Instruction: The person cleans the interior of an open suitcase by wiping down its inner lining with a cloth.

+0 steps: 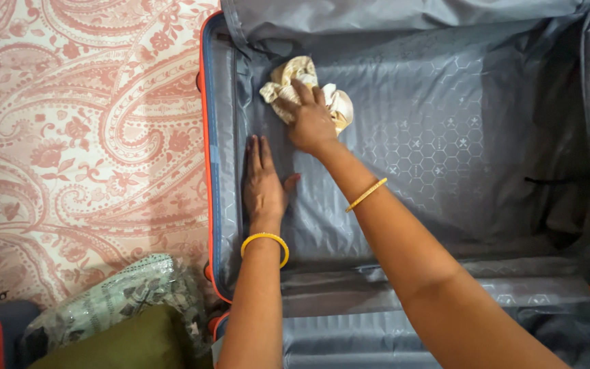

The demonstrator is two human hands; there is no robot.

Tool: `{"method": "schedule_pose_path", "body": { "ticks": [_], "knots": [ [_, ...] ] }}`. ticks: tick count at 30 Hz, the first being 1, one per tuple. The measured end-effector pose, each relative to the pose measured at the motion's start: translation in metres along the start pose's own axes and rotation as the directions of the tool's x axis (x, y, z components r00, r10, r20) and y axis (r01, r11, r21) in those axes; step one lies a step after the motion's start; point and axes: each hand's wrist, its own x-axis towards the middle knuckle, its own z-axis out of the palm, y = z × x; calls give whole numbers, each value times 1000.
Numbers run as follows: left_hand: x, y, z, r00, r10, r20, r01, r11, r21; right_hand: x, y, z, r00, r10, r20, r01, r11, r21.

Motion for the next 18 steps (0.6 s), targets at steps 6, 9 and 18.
{"method": "schedule_pose_path", "body": {
  "ticks": [6,9,18],
  "knots": [
    [4,3,-11,999,41,-15,-41,999,3,-27,-7,-9,994,-88,60,84,994,63],
    [8,13,-19,999,33,-3,-33,999,6,-41,-11,-16,990,-118,76,114,992,56],
    [39,-15,6,987,126,103,-149,953,263,-58,2,-40,996,-14,83,-2,981,192]
  ]
}}
